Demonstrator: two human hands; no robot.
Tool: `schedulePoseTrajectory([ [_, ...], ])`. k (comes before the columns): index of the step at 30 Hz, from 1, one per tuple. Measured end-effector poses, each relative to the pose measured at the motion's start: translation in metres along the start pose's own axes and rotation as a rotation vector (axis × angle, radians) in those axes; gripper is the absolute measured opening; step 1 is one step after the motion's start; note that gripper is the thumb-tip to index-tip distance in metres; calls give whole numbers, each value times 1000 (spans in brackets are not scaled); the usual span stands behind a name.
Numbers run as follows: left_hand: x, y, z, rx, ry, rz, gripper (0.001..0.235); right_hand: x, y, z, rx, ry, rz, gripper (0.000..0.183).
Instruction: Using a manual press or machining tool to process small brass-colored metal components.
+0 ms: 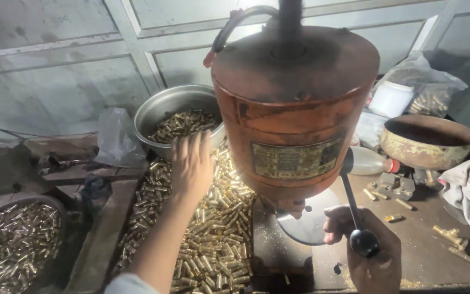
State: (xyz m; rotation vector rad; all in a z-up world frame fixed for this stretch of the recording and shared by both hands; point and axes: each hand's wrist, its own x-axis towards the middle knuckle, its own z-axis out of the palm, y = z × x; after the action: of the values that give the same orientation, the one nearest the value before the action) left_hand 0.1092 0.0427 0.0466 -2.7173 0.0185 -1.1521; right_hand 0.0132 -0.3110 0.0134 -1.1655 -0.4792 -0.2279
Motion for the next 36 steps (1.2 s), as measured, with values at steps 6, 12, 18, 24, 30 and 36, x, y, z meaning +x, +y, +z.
schedulePoseTrajectory([
  [6, -58, 44, -20, -316, -706, -5, 41, 1, 0, -3, -56, 30, 48, 109],
  [12, -102, 51, 14, -403, -284, -10, 15, 1, 0, 5, -163, 11, -10, 109],
  [18, -76, 56, -13, -463, -193, 41, 11, 2, 7, -2, -108, 9, -51, 104],
  [24, -60, 66, -28, -361, -209, 96, 26, 13, 1, 5, -186, 34, -101, 89],
  [30, -78, 59, 10, -219, -289, 60, 4, 11, 8, -5, -138, 11, -72, 96],
  [36, -65, 64, -4, -427, -88, 40, 7, 14, 7, -7, -111, 6, -68, 107],
])
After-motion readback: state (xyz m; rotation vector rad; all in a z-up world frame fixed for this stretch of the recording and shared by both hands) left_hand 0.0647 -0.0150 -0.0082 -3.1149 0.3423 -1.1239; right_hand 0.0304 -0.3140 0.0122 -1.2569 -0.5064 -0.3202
